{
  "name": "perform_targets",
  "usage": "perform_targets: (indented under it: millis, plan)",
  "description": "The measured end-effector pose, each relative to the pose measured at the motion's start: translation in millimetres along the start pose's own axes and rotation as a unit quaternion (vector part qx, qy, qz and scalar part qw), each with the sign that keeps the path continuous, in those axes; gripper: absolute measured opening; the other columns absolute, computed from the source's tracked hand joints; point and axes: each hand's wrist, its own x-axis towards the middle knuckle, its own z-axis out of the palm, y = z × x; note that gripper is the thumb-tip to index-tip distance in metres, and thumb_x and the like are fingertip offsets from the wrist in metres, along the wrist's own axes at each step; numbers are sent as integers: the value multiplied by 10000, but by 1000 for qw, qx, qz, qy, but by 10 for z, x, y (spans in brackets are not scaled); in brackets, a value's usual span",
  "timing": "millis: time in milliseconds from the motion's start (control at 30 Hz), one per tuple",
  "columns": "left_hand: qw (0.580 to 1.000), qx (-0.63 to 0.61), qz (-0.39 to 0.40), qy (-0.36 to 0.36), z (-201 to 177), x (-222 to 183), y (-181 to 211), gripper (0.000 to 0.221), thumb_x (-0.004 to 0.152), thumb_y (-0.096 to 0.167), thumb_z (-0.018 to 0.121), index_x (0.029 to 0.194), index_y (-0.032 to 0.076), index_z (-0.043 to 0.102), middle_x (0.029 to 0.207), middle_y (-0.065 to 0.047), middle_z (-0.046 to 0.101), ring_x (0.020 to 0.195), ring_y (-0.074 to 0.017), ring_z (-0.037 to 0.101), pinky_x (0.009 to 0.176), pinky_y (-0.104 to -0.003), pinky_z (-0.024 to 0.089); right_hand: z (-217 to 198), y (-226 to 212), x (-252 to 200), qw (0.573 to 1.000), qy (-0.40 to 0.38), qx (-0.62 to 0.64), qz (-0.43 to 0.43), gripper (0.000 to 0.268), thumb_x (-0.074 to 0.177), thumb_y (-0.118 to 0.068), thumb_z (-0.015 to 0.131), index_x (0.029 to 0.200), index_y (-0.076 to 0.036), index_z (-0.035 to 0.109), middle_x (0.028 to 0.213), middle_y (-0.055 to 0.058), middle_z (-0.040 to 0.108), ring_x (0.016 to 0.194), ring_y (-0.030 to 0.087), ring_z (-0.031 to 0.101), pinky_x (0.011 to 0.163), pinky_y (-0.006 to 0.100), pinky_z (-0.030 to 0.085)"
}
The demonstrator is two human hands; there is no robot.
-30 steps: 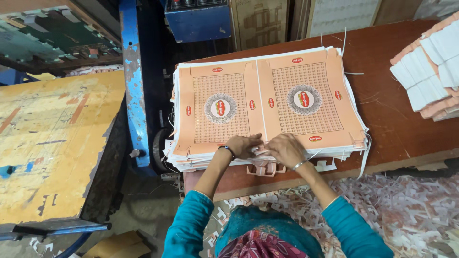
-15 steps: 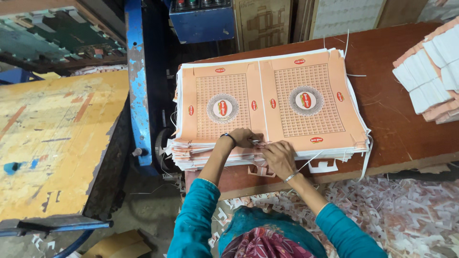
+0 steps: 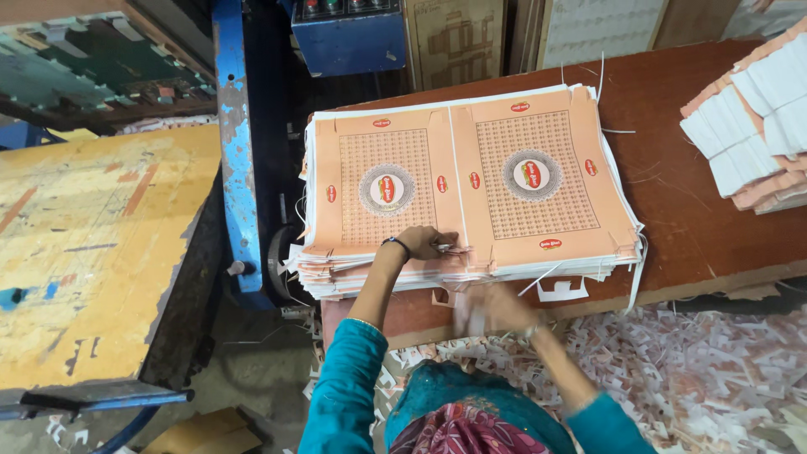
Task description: The person repeatedly pulls and tears off thin strips of paper from the edges of a large stack of printed sheets. The person works by hand, removing excess paper from the stack and letting the strips fall onto the floor.
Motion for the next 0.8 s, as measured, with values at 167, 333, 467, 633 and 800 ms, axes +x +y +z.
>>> perform_targets:
  millis: [167,333,467,633,800]
  plan:
    - [999,40,-15,-22,-34,-12,16,508,809,423,710,1306,316,704,1258,-48,736,1108,-318,700,984,-407,541,430,-258,-83,772,179,-609,34,227,853,-344,791,955,-144,757,1019,50,755,949,227,718,902,374,573]
    - [998,32,-42,-23,-99,-55,123,581,815,545,694,1360,348,647,1207,-78,735,1067,-338,703,960,-432,548,271,-457,296,554,243,-779,-165,413,635,-213,733,1014,-50,762,1068,83,708,1057,250,609,929,429,425]
    - [999,27,-33,-19,-106,-97,137,688,787,660,704,1386,337,608,1201,-95,725,1063,-352,692,955,-439,540,113,-443,363,632,221,-723,-170,173,787,-177,724,935,-90,744,1005,25,701,1037,240,617,912,437,426]
    - [1000,7,-7,-8,-71,-101,79,672,764,676,697,1337,327,666,1217,-69,745,1057,-329,719,960,-423,551,106,-291,390,651,236,-707,-144,124,847,-174,706,927,-88,746,976,32,688,1019,243,616,894,443,424]
    - [999,-1,42,25,-69,-116,117,612,778,590,711,1331,330,672,1205,-59,740,1048,-318,713,936,-427,546,190,-167,358,589,282,-731,-198,215,796,-58,630,977,-90,741,1041,41,686,1066,229,626,930,432,416]
